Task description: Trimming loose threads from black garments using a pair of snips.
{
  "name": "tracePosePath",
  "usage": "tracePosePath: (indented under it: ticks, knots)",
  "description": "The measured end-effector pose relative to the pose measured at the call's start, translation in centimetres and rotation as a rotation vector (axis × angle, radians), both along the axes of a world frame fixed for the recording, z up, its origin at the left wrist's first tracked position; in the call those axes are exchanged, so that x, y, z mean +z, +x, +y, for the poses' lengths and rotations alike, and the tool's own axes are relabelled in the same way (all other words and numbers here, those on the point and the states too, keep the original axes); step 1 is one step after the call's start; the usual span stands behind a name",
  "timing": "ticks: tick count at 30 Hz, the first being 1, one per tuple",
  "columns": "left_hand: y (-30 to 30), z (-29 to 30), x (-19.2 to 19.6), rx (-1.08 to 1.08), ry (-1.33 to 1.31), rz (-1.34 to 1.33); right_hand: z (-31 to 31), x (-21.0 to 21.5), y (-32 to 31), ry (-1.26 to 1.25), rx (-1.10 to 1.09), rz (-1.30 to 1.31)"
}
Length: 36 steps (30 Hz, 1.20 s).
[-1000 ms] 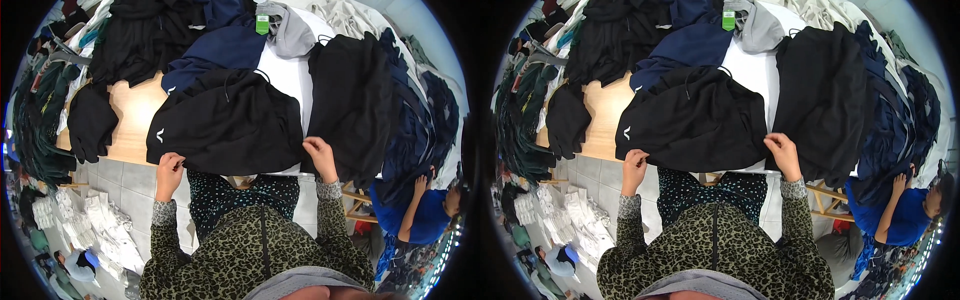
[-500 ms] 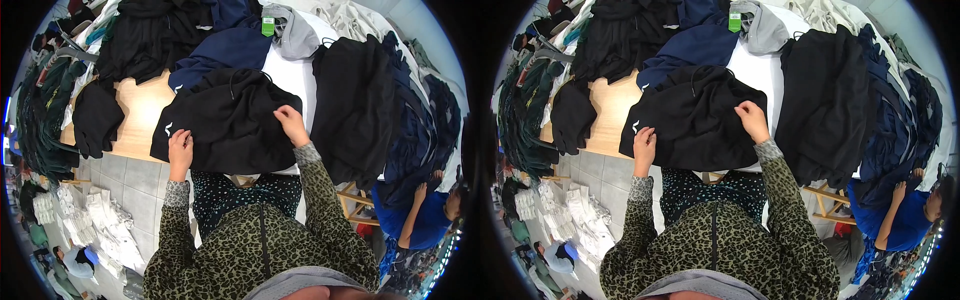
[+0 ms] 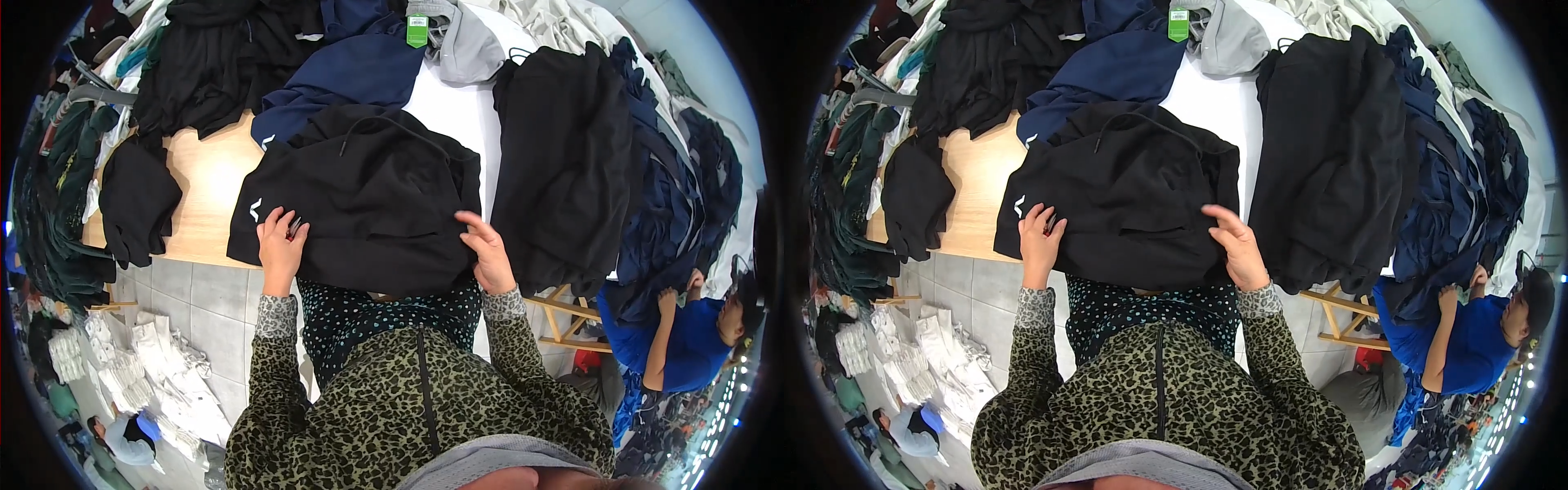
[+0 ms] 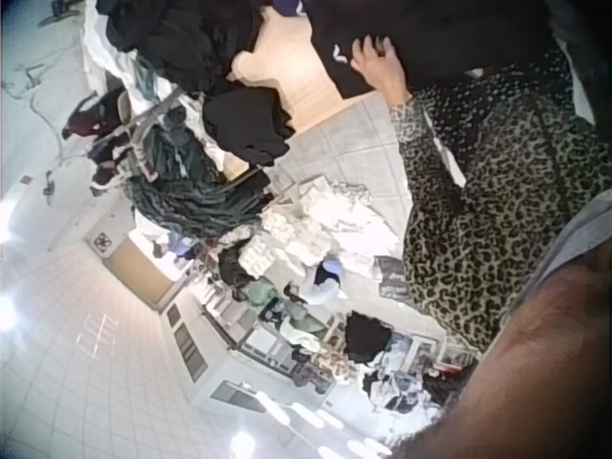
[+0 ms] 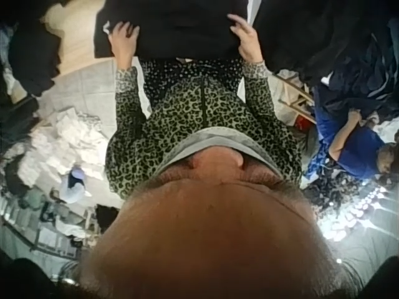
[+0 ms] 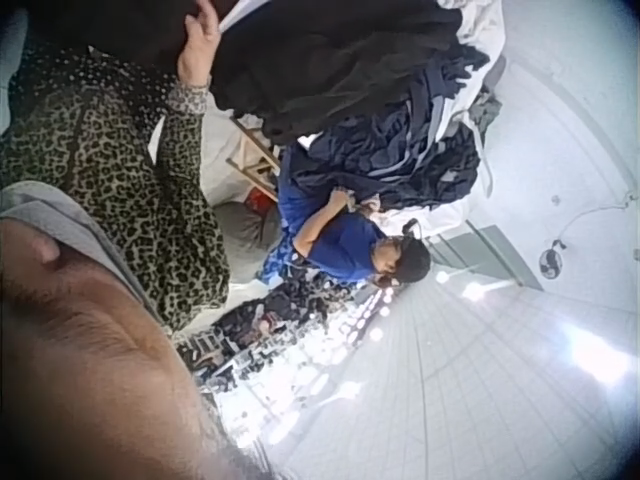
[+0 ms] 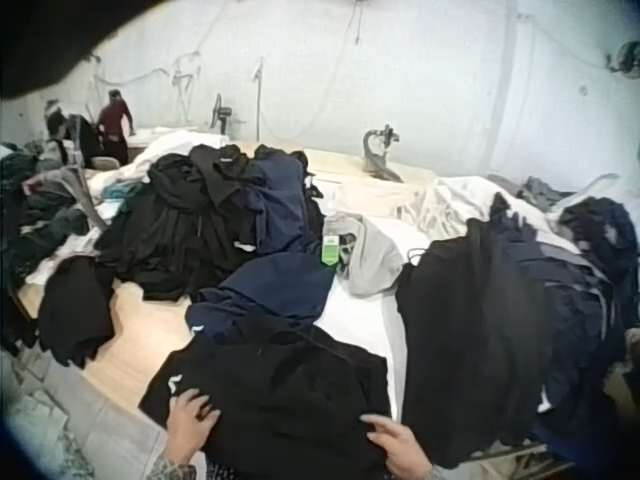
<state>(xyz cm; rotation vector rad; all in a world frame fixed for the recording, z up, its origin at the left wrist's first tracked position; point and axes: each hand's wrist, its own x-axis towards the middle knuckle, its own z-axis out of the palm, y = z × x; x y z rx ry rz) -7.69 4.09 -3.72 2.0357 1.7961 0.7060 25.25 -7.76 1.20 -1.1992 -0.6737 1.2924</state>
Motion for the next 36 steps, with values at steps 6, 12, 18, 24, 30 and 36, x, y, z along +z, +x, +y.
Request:
tracePosePath:
  ticks: [6,12,18,24,30,36]
  knots:
    - [0.0,-0.2,-0.4,-0.008,0.018,0.023,0.2,0.5,0.0,-0.065,0.156,-0.013]
    - [-0.1,-0.6,-0.4,-0.013,0.058,0.053,-0.2,0.5,0.5,-0.020,-0.048,0.186]
    - [-0.1,-0.7,-0.9,0.003,0.083,0.058,-0.4,0.5,0.7,-0.007,-0.088,0.229]
    - [-0.1,-0.7,-0.8,0.011,0.090,0.065,-0.6,0.4,1.0,-0.004,-0.060,0.198]
    - [-0.2,-0.7,-0.8,-0.011,0.118,0.024,-1.3,-0.6,1.3,-0.024,-0.074,0.168]
    - [-0.2,-1.7,-0.3,-0.108,0.296,-0.127,-1.6,-0.5,0.8,-0.003,-0.141,0.106]
